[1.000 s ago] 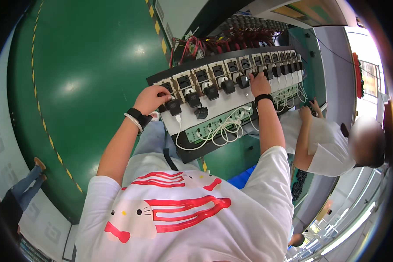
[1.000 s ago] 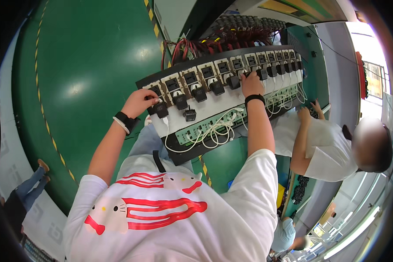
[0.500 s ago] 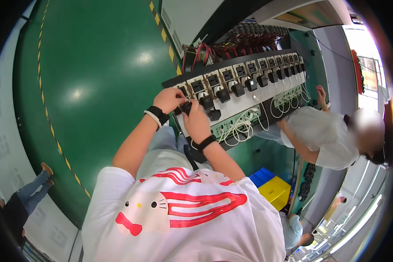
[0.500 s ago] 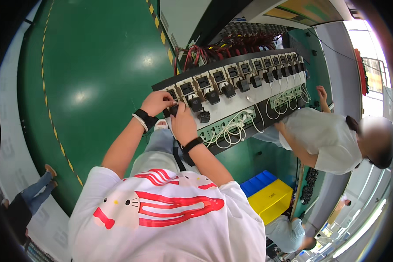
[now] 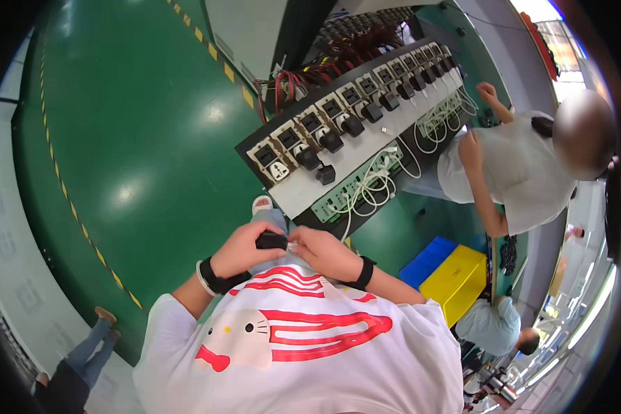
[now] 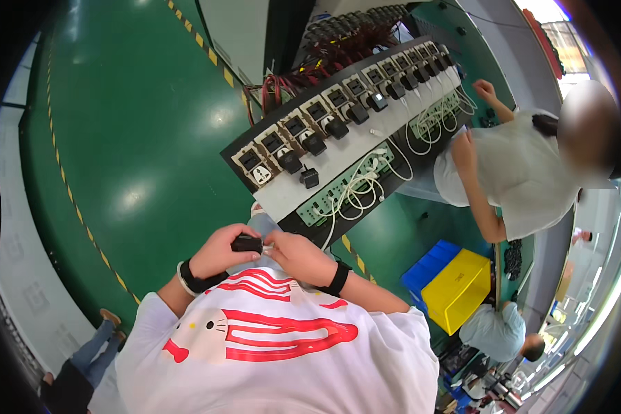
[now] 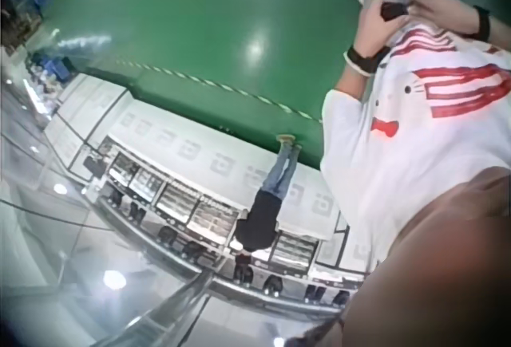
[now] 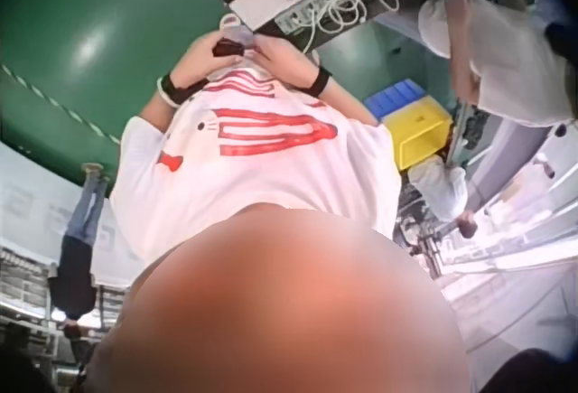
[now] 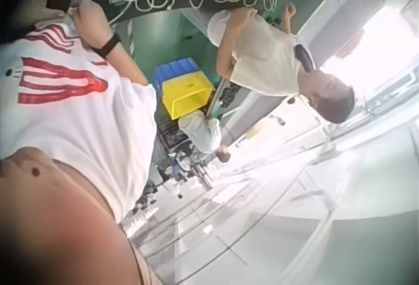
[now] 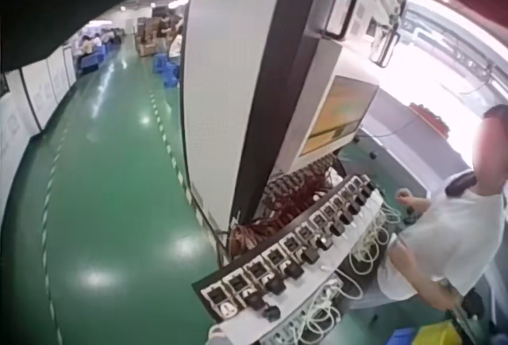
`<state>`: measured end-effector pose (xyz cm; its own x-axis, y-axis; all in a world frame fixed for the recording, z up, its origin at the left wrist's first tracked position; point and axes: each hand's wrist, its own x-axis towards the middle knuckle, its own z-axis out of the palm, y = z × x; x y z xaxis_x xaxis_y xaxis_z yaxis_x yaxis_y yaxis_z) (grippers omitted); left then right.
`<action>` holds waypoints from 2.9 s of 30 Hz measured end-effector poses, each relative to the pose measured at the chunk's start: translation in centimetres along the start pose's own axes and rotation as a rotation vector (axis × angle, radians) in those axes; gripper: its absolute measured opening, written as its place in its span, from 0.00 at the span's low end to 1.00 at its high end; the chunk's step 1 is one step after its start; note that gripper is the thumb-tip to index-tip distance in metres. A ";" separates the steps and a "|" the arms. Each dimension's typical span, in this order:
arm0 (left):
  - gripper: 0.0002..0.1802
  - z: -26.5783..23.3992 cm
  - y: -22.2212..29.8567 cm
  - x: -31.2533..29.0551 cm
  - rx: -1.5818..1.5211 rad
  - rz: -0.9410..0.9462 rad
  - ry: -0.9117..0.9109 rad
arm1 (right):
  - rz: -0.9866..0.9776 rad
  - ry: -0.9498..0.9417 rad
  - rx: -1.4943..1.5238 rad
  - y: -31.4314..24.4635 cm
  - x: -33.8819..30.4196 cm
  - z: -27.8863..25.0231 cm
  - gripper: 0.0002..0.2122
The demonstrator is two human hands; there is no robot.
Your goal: Testing or assembling electronic components on a multi-port testing panel by plugging in wires and flipping switches.
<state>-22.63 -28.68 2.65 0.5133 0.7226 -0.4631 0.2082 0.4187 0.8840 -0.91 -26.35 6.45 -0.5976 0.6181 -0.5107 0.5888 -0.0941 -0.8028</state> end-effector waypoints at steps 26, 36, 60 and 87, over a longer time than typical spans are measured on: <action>0.12 -11.2 11.9 10.3 -0.120 0.120 0.300 | -0.079 0.782 0.246 9.8 -3.6 -7.5 0.10; 0.18 2.6 18.7 38.3 -0.660 0.134 -0.135 | 0.133 1.046 0.097 20.8 10.4 -12.3 0.29; 0.38 5.8 24.3 38.2 0.046 0.350 0.144 | -0.173 0.483 0.204 12.9 4.6 -10.7 0.20; 0.20 -0.1 -3.1 6.3 -0.279 0.215 0.837 | -0.170 0.498 -0.165 5.8 9.3 -0.1 0.24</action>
<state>-20.14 -25.33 -3.00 -0.2776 0.9183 -0.2821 -0.0877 0.2682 0.9594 -3.07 -21.08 -2.92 -0.3860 0.9120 -0.1387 0.6074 0.1381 -0.7823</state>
